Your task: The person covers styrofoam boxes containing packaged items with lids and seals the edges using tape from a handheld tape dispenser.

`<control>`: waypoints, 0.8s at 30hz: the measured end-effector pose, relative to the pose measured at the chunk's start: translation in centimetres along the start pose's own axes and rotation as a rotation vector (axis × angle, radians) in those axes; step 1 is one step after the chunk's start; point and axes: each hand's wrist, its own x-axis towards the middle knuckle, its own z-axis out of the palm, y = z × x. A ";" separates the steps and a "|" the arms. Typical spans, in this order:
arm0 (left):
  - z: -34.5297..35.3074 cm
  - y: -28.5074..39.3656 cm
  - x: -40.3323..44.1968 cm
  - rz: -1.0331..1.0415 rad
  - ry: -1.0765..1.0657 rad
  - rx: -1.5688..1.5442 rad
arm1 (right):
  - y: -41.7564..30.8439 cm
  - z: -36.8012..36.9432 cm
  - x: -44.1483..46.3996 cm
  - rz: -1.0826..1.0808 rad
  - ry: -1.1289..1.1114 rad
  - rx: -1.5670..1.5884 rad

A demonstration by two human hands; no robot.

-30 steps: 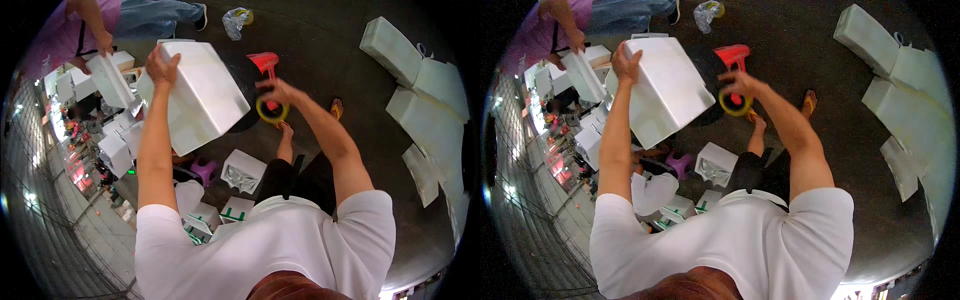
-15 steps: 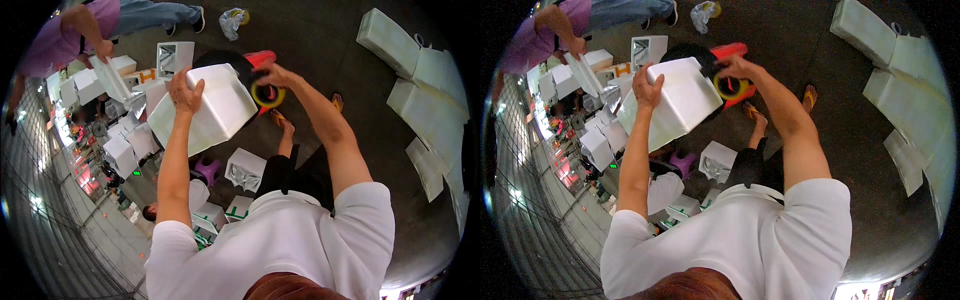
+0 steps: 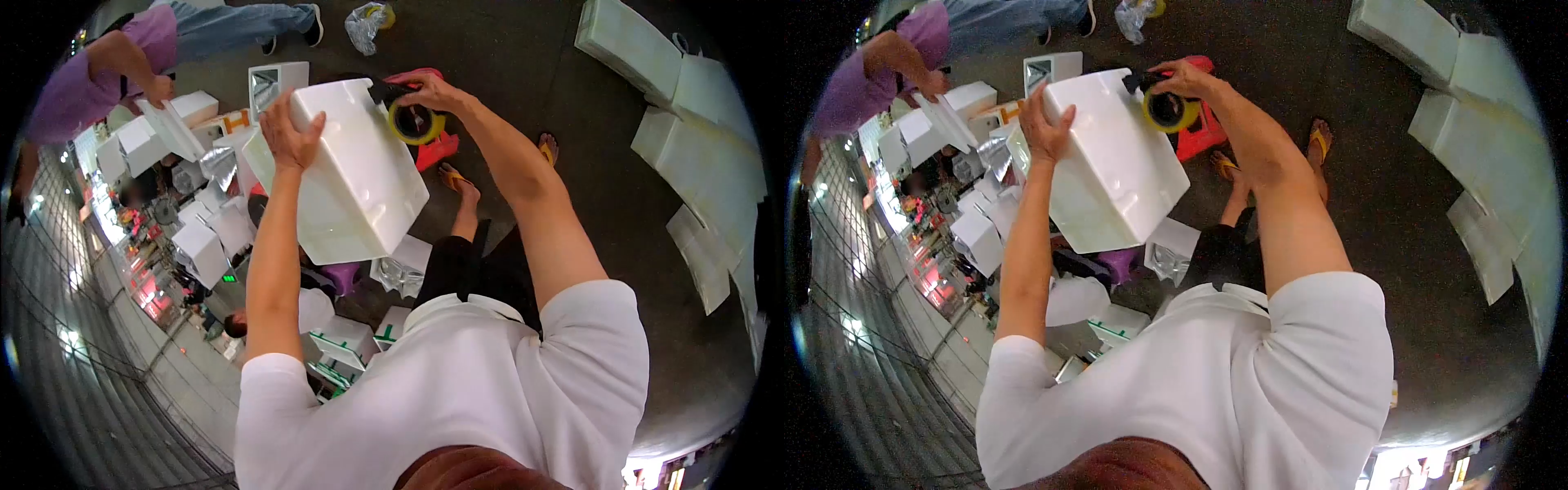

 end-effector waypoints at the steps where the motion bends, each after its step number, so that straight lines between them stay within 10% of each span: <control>1: 0.1 -0.3 0.2 -0.046 0.015 -0.004 | 2.3 0.2 -0.6 -0.105 -0.040 -0.023; 7: 1.5 -3.6 1.6 -0.350 0.166 0.025 | 7.2 -1.2 -19.0 0.115 -0.242 -0.081; 14: 1.7 -7.1 2.4 -0.630 0.172 0.030 | 4.7 0.1 -16.8 0.190 -0.116 -0.055; 16: 1.0 -6.0 2.2 -0.670 0.229 0.061 | 2.2 0.7 -19.0 0.012 -0.415 -0.760; 18: 0.9 -6.5 2.6 -0.952 0.189 0.146 | 7.1 -0.4 -18.5 -0.054 -0.064 -0.341; 20: -0.4 -4.4 3.0 -1.031 0.116 0.092 | 7.4 -0.6 -16.2 0.096 0.793 0.407; 24: 1.5 -9.1 2.0 -0.935 0.208 0.174 | 4.6 4.8 -9.0 -0.048 1.247 0.557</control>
